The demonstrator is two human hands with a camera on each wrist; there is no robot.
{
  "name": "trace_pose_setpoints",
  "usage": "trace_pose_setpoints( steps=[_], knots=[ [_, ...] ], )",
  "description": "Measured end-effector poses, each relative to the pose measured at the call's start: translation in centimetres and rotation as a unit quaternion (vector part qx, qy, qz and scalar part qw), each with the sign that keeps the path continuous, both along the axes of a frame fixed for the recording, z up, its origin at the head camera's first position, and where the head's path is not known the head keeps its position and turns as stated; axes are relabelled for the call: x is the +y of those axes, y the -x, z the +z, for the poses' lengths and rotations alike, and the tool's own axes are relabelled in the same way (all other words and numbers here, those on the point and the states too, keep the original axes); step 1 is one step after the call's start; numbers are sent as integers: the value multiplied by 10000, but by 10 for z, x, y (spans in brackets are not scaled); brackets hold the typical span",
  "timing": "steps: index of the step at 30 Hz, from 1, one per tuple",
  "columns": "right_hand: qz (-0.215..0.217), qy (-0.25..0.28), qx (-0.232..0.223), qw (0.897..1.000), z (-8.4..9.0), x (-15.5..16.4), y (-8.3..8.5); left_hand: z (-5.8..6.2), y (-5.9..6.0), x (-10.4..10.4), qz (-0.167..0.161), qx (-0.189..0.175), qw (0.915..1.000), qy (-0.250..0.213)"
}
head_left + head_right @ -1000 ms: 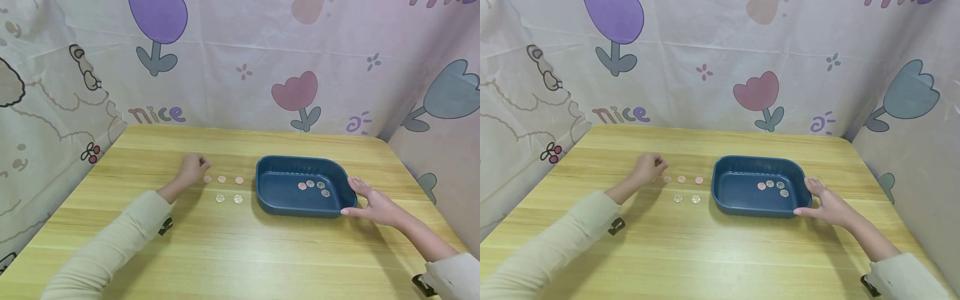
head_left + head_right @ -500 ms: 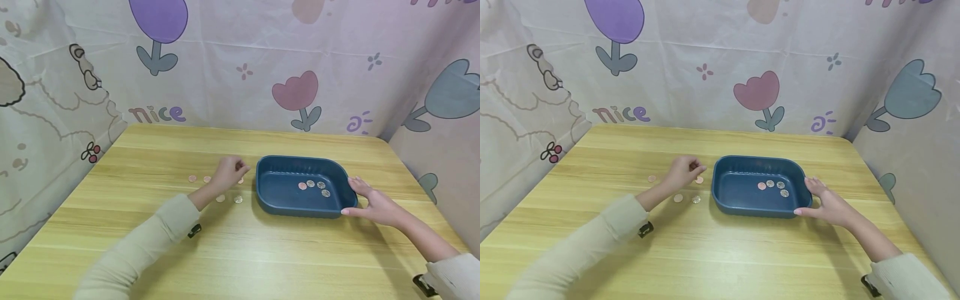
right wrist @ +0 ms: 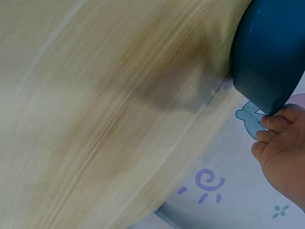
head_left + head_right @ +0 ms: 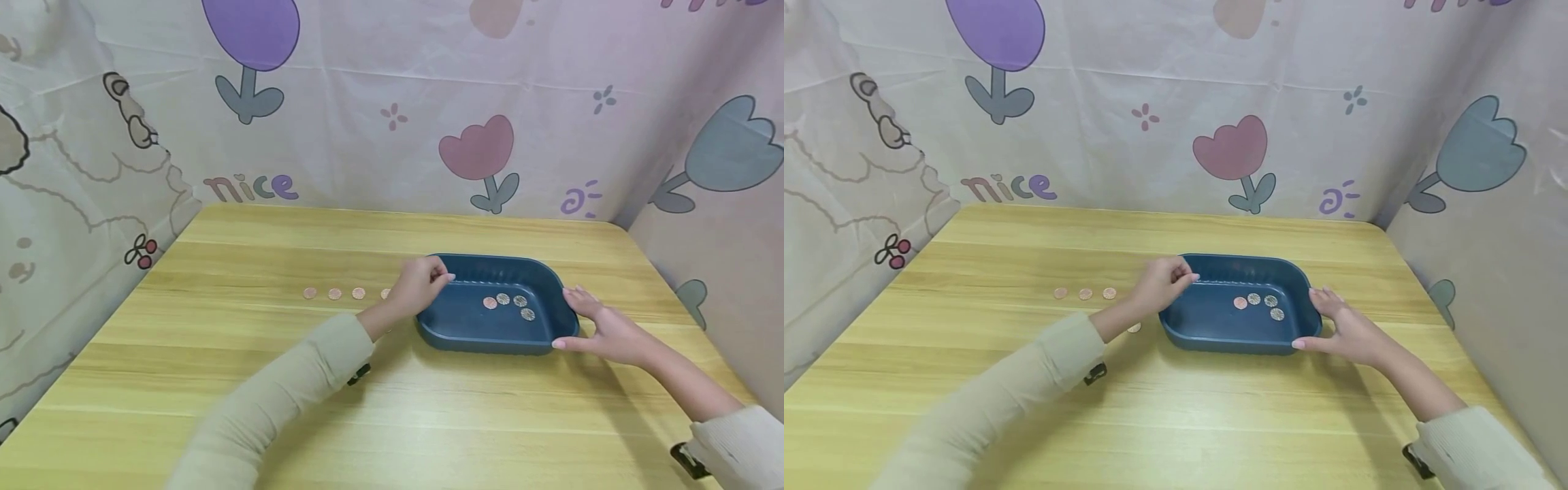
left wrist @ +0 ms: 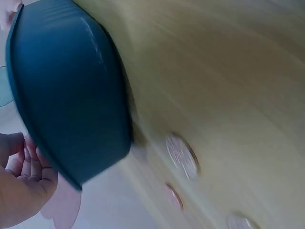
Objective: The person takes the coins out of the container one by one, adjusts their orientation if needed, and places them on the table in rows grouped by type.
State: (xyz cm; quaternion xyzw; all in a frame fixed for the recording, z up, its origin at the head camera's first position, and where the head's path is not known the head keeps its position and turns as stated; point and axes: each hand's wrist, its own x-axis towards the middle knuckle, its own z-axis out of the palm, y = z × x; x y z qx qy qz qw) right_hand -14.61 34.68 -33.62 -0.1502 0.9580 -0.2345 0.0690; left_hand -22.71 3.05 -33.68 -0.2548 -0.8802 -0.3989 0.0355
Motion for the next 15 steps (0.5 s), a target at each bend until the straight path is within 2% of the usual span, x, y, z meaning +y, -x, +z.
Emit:
trace_pose_setpoints(
  steps=[9, 15],
  knots=[
    [-64, -37, -55, 10000, 1, 0, 0, -9, 4, 40, 182, -348, 9992, -72],
    [-60, -10, -75, 10000, 1, 0, 0, -14, 6, 66, 288, -425, 9987, -17]
  ],
)
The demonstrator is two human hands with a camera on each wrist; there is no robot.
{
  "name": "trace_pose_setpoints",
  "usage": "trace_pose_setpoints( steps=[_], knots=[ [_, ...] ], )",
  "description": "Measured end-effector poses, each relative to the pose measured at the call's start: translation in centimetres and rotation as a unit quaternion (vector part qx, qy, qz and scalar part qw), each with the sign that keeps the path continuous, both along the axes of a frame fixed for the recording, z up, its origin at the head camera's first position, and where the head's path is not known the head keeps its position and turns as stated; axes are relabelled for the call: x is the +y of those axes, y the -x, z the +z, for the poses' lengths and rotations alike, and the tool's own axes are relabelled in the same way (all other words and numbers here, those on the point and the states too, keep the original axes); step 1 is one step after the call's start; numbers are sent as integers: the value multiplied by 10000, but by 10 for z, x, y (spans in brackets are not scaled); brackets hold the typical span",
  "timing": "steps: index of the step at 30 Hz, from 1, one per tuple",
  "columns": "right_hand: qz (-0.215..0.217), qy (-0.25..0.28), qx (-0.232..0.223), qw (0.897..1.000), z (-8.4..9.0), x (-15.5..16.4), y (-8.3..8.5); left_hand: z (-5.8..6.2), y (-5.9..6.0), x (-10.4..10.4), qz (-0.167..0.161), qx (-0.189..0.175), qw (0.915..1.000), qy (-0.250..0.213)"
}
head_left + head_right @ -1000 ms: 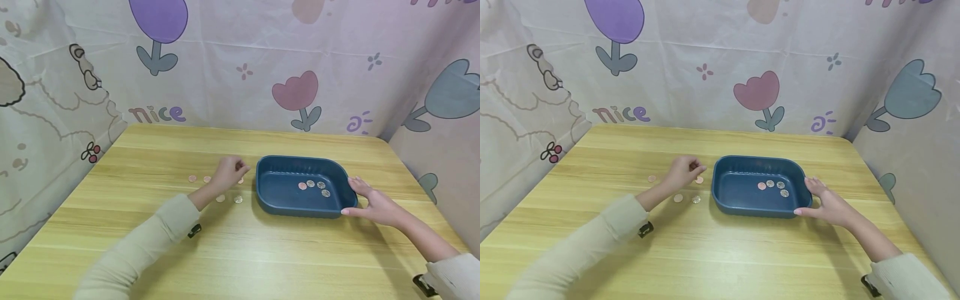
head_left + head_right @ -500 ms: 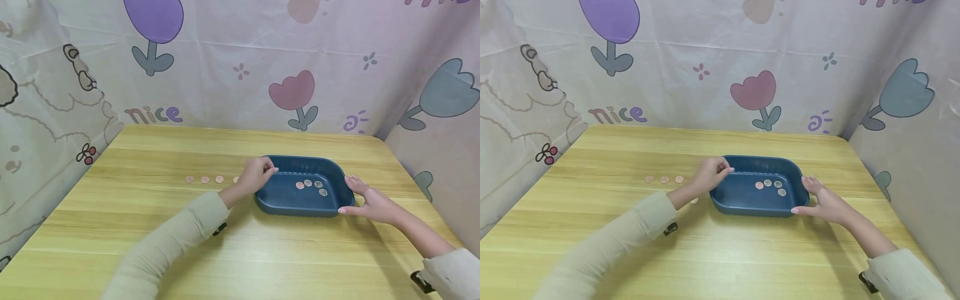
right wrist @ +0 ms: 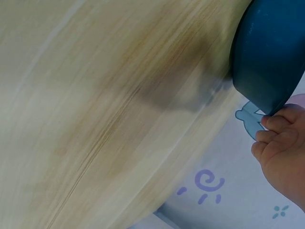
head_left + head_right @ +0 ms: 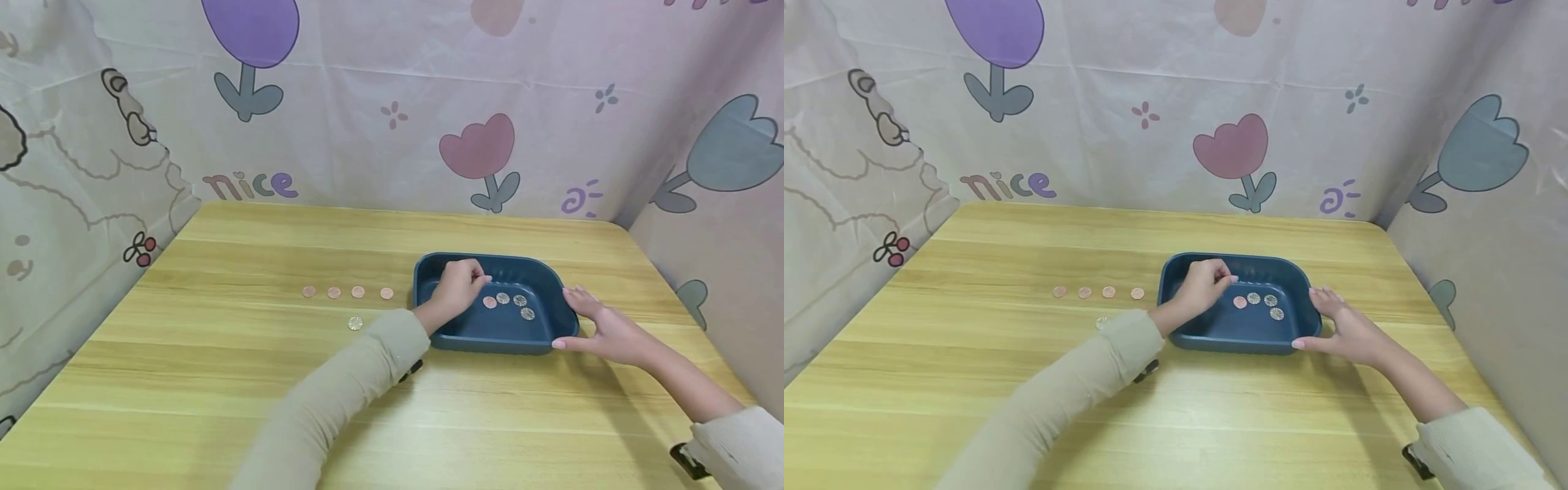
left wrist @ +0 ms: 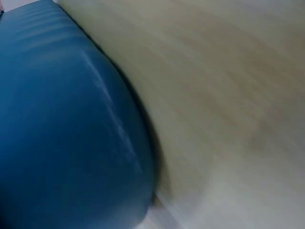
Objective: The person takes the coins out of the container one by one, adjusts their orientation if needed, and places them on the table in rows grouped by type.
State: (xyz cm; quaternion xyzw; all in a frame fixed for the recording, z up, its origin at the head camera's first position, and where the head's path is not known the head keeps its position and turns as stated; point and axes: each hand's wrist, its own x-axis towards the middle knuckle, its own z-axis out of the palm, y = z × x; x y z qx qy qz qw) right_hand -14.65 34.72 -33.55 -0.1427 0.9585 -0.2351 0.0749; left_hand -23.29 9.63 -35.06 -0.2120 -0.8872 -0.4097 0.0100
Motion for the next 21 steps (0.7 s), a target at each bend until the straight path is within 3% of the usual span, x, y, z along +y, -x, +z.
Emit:
trace_pose_setpoints(
  steps=[4, 11, 17, 21],
  knots=[
    [1, 20, -4, 10000, 0, 0, 0, -3, 1, 15, 19, -156, 9995, 284],
    [5, 83, 27, 10000, -1, 0, 0, -8, 1, 34, 140, -798, 9920, 972],
    [36, 142, 49, 9999, -2, 0, 0, -14, 2, 39, 92, -757, 9748, 2097],
    [41, 152, 59, 9999, -2, 1, -1, -17, 3, 38, -33, -727, 9675, 2423]
  ],
)
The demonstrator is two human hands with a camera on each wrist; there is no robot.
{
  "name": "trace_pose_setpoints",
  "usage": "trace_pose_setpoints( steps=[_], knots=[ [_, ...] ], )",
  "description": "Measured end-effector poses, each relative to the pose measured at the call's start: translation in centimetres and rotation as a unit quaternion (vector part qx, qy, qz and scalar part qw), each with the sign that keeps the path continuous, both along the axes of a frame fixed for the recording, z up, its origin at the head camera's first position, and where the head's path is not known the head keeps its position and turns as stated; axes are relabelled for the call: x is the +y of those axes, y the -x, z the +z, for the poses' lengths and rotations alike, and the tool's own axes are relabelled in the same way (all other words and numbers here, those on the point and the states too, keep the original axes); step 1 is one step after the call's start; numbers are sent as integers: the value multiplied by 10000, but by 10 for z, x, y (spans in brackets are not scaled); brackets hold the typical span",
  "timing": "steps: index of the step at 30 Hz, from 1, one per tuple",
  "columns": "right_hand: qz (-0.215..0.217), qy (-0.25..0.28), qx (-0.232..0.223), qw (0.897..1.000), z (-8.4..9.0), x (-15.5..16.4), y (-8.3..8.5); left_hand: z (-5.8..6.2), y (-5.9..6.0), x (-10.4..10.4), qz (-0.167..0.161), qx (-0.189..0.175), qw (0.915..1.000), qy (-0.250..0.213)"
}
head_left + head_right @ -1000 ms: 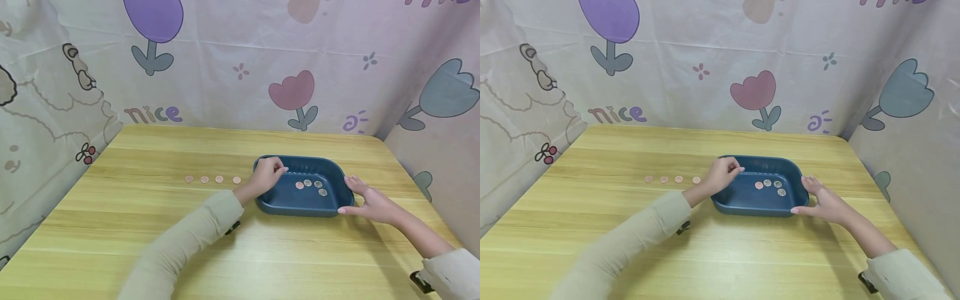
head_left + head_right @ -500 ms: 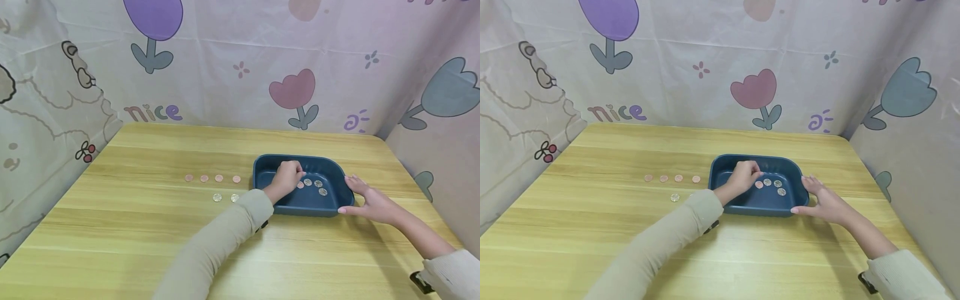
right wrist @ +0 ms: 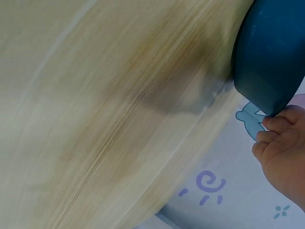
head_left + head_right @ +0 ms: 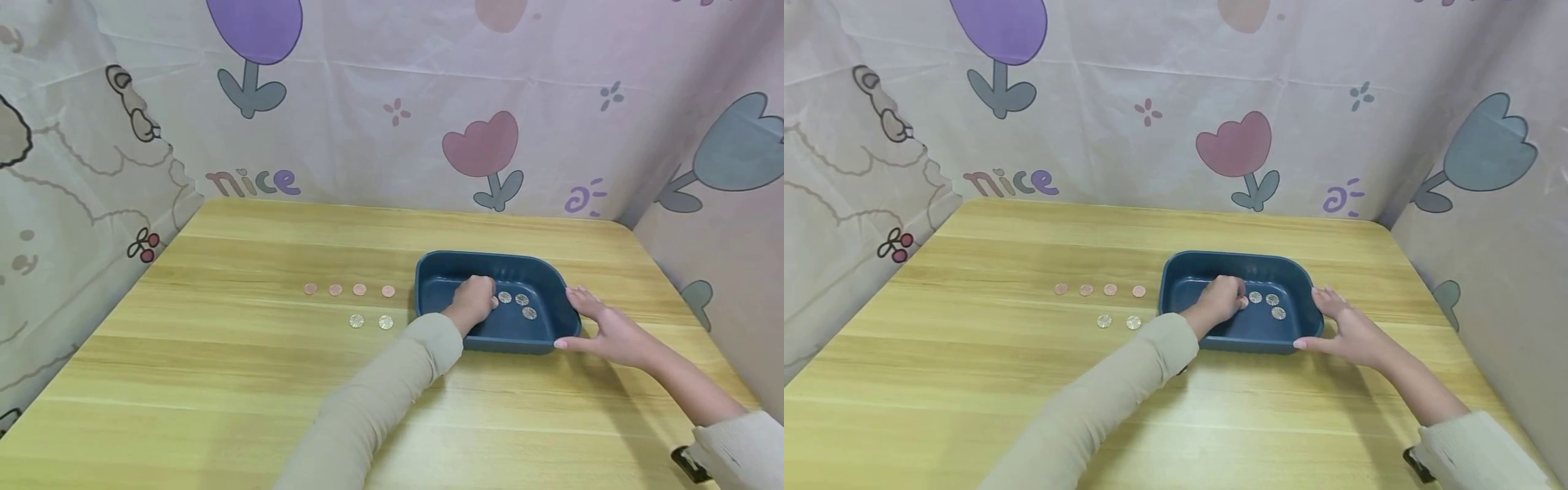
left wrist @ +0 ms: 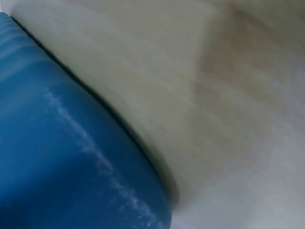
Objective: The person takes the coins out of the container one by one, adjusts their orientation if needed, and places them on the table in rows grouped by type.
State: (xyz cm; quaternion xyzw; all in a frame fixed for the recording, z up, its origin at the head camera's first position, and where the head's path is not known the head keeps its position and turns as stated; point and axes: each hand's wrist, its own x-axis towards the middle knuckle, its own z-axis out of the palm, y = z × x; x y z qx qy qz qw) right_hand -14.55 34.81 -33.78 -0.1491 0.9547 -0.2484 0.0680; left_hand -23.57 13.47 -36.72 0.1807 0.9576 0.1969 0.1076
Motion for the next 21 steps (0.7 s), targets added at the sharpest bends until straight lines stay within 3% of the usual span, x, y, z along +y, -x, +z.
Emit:
trace_pose_setpoints(
  steps=[5, 13, 21],
  knots=[
    [8, 8, -6, 10000, 0, 0, 0, 1, -1, -1, -110, -18, 9999, 63],
    [65, -24, 64, 10000, -1, 1, 0, 0, 0, -2, 238, -280, 9992, -172],
    [36, -60, 67, 10000, 0, 1, -1, 11, -2, -9, 343, -150, 9976, -583]
  ],
)
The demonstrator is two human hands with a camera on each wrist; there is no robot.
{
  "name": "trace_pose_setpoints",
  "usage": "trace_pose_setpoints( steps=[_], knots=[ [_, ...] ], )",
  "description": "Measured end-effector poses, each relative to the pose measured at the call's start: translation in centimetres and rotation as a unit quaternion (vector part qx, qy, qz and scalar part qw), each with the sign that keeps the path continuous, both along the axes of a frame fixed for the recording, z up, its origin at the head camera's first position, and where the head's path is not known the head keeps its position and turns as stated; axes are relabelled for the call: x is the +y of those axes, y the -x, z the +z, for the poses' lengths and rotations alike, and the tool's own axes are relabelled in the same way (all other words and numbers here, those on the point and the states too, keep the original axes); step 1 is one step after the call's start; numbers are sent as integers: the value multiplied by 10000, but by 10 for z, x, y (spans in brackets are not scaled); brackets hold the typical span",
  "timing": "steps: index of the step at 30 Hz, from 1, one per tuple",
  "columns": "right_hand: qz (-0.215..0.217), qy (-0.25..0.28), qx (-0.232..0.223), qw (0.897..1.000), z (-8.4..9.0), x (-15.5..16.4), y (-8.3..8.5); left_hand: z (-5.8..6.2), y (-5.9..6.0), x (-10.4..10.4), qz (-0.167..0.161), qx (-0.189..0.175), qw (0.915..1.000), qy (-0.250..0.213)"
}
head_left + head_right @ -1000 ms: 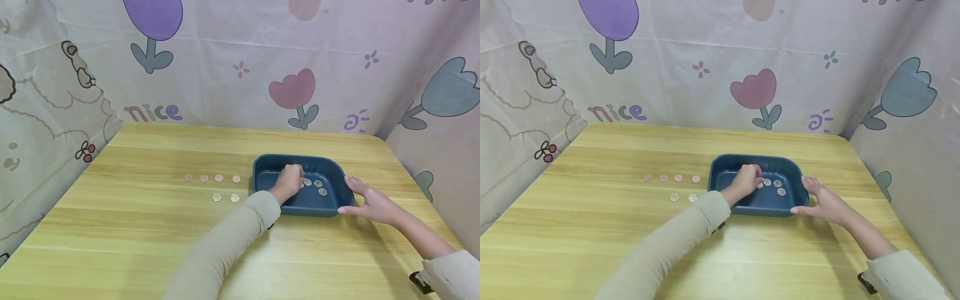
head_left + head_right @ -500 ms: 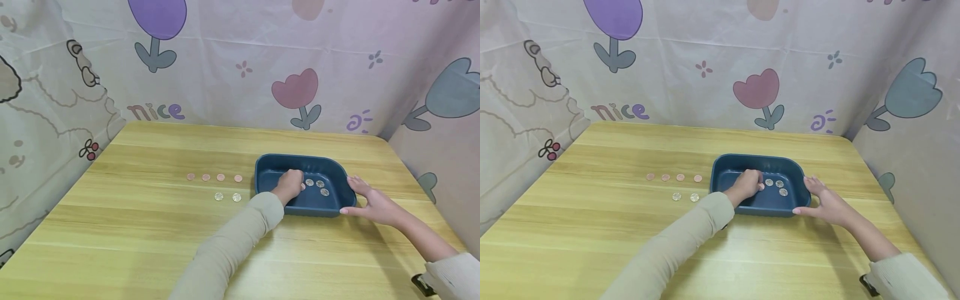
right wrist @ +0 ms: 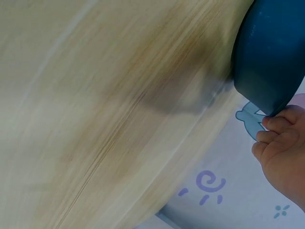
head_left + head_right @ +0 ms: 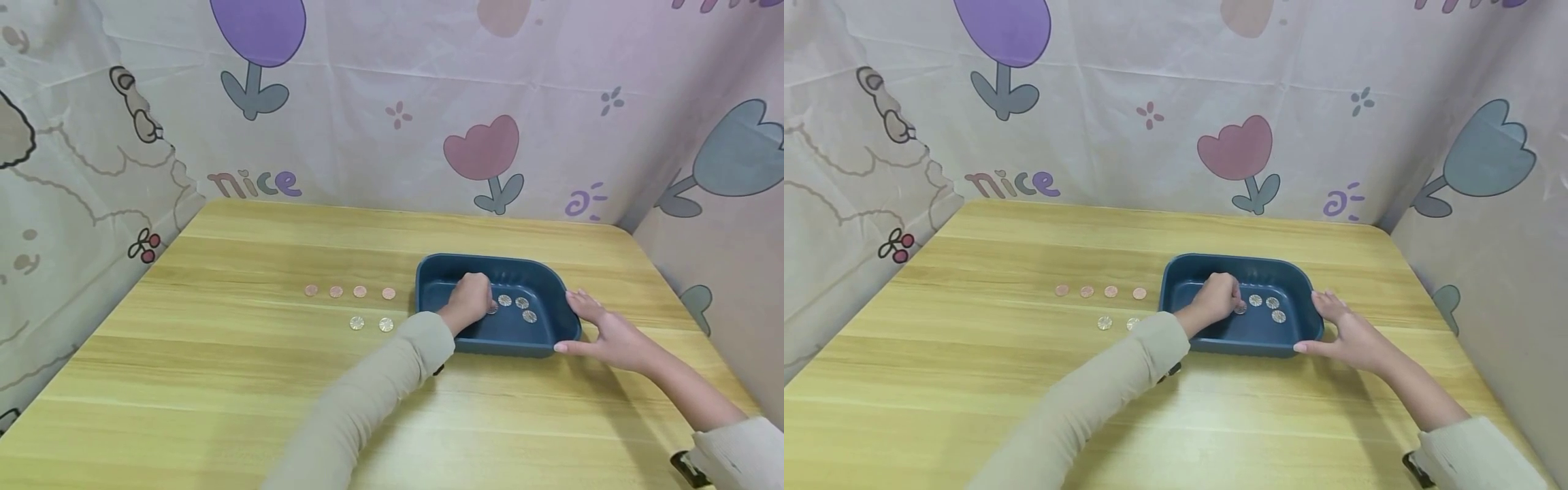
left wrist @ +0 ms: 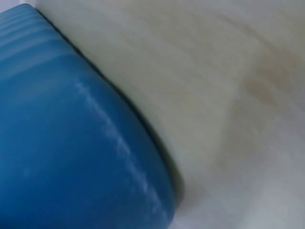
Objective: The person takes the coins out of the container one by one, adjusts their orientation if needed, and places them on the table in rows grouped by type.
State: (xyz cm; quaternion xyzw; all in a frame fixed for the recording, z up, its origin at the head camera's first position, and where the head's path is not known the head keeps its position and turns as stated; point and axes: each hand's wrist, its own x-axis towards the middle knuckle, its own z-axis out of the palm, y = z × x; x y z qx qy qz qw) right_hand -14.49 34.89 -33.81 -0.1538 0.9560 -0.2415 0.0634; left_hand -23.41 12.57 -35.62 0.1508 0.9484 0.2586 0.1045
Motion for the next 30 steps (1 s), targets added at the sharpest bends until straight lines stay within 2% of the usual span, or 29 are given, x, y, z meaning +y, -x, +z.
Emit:
trace_pose_setpoints(
  steps=[6, 12, 18, 25, 30],
  knots=[
    [-17, -1, -14, 10000, 1, 0, -1, 9, -5, -18, -421, 161, 9973, -584],
    [-2, 27, -33, 10000, 0, 0, 0, 14, -10, -35, -719, 69, 9866, -1460],
    [-6, 2, -15, 10000, -2, 1, 0, 17, -13, -52, -755, 51, 9761, -2037],
    [0, -44, 47, 10000, -2, 1, -1, 20, -14, -76, -679, 244, 9648, -2527],
    [26, -28, 8, 10000, -1, 0, 0, 21, -15, -97, -436, 258, 9567, -2867]
  ],
)
